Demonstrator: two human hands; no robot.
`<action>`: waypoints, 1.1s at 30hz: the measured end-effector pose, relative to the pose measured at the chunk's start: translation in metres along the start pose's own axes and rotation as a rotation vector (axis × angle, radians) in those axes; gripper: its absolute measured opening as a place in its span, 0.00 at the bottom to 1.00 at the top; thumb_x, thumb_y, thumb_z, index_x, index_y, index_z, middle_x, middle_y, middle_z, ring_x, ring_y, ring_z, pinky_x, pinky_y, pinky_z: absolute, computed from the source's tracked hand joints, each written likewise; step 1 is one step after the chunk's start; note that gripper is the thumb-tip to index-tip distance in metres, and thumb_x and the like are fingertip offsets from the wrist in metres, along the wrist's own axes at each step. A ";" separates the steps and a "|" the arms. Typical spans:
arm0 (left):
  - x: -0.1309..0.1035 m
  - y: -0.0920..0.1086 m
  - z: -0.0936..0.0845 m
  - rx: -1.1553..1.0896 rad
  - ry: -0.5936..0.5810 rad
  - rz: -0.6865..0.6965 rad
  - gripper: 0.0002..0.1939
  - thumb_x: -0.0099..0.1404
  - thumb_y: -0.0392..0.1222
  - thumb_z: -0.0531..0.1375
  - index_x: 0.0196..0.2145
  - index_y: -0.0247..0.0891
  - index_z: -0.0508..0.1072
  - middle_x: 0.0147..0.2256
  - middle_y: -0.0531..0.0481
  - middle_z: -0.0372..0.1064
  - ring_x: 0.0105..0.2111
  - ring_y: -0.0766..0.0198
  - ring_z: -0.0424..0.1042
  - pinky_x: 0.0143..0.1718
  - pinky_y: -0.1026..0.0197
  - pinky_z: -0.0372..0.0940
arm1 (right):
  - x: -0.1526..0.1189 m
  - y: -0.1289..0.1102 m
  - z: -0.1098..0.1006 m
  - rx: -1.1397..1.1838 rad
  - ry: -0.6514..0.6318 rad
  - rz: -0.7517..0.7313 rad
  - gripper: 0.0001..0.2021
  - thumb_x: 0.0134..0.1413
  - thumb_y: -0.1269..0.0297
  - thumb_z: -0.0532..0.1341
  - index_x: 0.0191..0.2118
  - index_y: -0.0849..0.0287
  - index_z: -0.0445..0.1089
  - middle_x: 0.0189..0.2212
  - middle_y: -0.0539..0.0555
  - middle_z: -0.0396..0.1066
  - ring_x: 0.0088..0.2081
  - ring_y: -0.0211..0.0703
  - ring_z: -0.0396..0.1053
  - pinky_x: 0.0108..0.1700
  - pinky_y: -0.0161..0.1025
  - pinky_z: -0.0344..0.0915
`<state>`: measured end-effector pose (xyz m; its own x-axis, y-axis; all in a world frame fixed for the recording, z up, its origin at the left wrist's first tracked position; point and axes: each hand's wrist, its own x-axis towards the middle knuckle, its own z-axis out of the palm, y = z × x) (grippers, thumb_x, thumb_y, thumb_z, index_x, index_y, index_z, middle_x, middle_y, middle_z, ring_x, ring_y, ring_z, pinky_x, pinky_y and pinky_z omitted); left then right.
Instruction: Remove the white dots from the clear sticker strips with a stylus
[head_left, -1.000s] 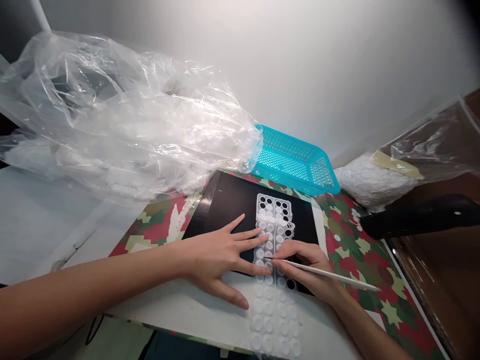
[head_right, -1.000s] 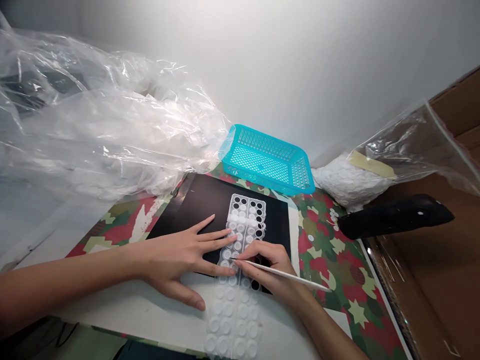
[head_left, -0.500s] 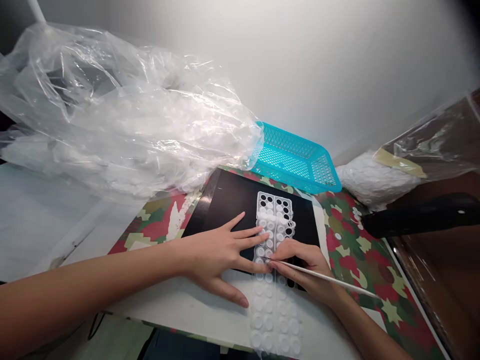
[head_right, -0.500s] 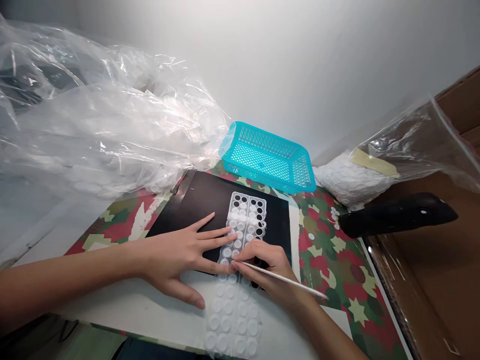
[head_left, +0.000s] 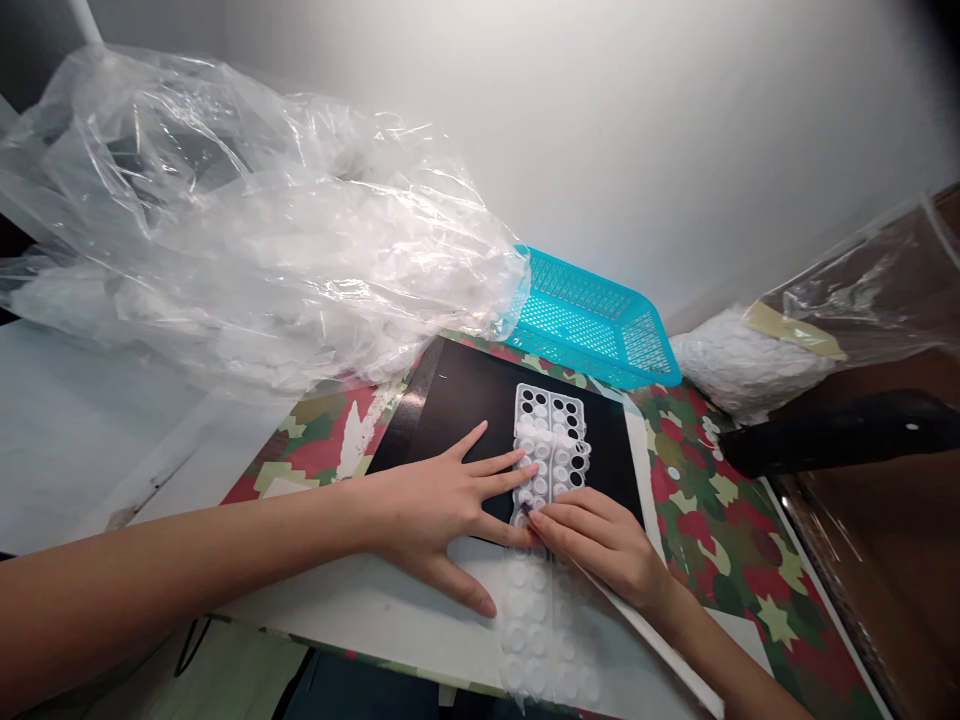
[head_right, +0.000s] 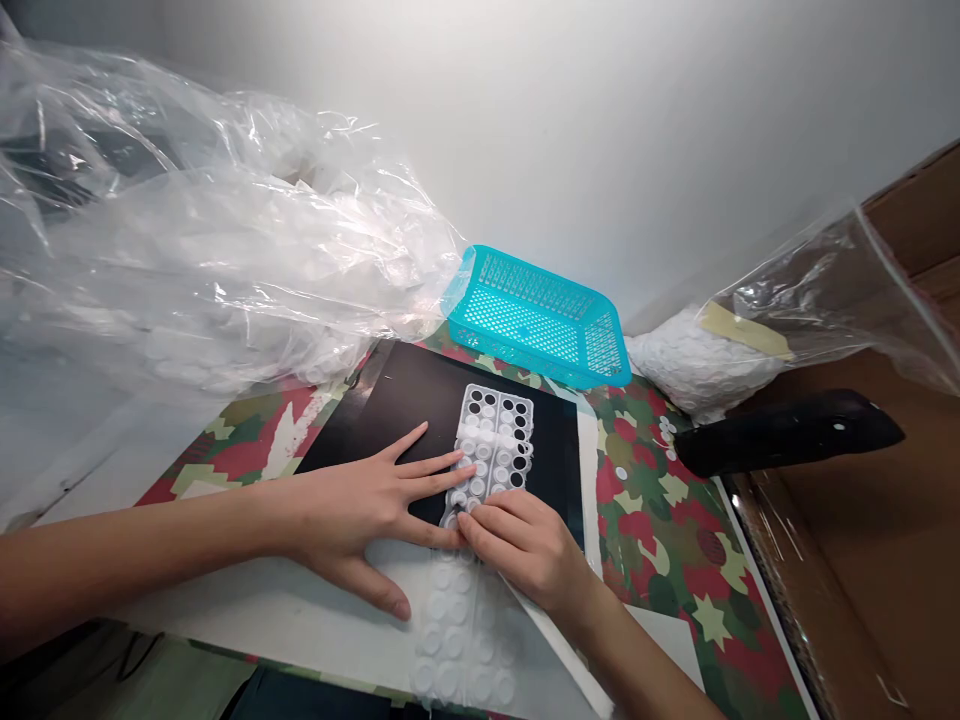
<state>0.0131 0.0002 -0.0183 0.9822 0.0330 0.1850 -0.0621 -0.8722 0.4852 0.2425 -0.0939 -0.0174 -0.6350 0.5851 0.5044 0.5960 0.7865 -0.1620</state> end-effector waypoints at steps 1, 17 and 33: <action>0.000 0.000 0.000 -0.001 0.001 -0.002 0.33 0.59 0.60 0.58 0.59 0.46 0.63 0.65 0.36 0.40 0.64 0.41 0.42 0.59 0.30 0.27 | -0.001 0.000 0.000 -0.008 -0.004 0.013 0.16 0.56 0.77 0.60 0.50 0.63 0.69 0.32 0.59 0.76 0.33 0.47 0.72 0.32 0.43 0.70; -0.001 -0.002 0.000 0.023 0.035 0.015 0.33 0.59 0.62 0.58 0.59 0.47 0.63 0.65 0.37 0.42 0.64 0.36 0.42 0.58 0.27 0.29 | -0.001 -0.002 -0.006 0.415 0.057 0.421 0.09 0.54 0.76 0.60 0.39 0.58 0.72 0.26 0.53 0.73 0.28 0.41 0.70 0.30 0.38 0.69; 0.007 0.000 0.013 -0.035 0.109 0.024 0.31 0.62 0.57 0.58 0.57 0.38 0.65 0.65 0.39 0.43 0.64 0.48 0.47 0.65 0.47 0.41 | -0.018 0.000 -0.007 0.452 0.047 0.411 0.10 0.53 0.76 0.61 0.40 0.56 0.73 0.29 0.54 0.73 0.31 0.42 0.72 0.32 0.38 0.71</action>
<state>0.0218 -0.0061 -0.0277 0.9554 0.0672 0.2877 -0.0930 -0.8557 0.5090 0.2573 -0.1057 -0.0208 -0.3687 0.8574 0.3591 0.5140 0.5100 -0.6897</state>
